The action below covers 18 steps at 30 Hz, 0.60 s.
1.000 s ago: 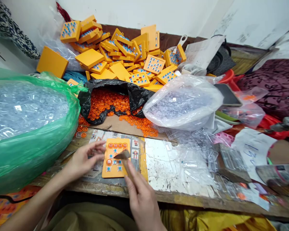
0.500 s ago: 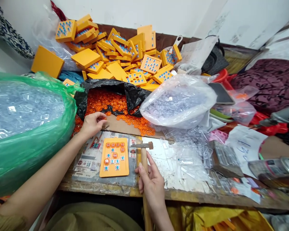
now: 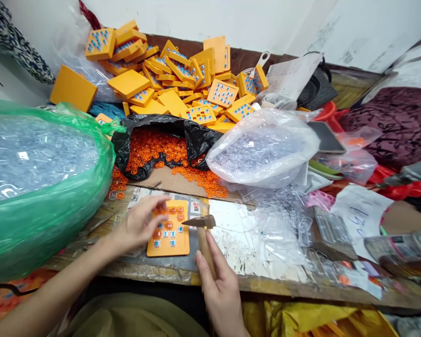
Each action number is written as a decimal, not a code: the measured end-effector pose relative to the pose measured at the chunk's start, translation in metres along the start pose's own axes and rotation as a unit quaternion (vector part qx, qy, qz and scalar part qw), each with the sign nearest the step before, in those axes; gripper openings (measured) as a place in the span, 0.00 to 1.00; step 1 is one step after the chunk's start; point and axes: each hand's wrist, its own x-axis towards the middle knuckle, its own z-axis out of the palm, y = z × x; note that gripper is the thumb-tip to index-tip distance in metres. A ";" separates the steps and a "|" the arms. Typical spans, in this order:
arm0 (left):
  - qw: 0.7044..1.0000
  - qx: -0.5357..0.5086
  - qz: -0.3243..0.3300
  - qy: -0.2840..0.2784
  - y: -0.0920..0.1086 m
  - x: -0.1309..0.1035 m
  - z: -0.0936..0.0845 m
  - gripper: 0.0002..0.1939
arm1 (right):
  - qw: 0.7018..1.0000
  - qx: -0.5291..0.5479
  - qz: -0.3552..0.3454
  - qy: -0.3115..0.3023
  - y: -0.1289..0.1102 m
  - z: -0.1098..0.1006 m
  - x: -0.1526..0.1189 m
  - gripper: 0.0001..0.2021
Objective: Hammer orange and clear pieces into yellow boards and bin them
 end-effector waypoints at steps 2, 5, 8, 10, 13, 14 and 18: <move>1.000 -0.015 0.003 -0.006 0.015 -0.026 0.007 0.18 | 0.992 -0.068 -0.100 -0.032 -0.002 -0.002 -0.004 0.19; 0.999 -0.025 -0.025 0.014 0.020 -0.046 0.019 0.20 | 0.964 -0.132 -0.216 -0.082 -0.008 0.000 -0.005 0.21; 0.997 -0.044 -0.056 0.031 0.016 -0.048 0.024 0.24 | 0.945 -0.167 -0.256 -0.116 -0.013 0.001 -0.005 0.24; 0.995 -0.056 -0.075 0.035 0.015 -0.046 0.024 0.25 | 0.938 -0.175 -0.268 -0.131 -0.016 0.001 -0.005 0.27; 0.992 -0.072 -0.097 0.038 0.015 -0.044 0.024 0.25 | 0.932 -0.180 -0.283 -0.136 -0.018 0.000 -0.005 0.30; 0.991 -0.078 -0.104 0.038 0.015 -0.044 0.024 0.25 | 0.930 -0.189 -0.283 -0.141 -0.018 0.000 -0.005 0.30; 0.984 -0.103 -0.137 0.037 0.017 -0.049 0.024 0.25 | 0.934 -0.205 -0.232 -0.178 -0.018 0.000 -0.001 0.25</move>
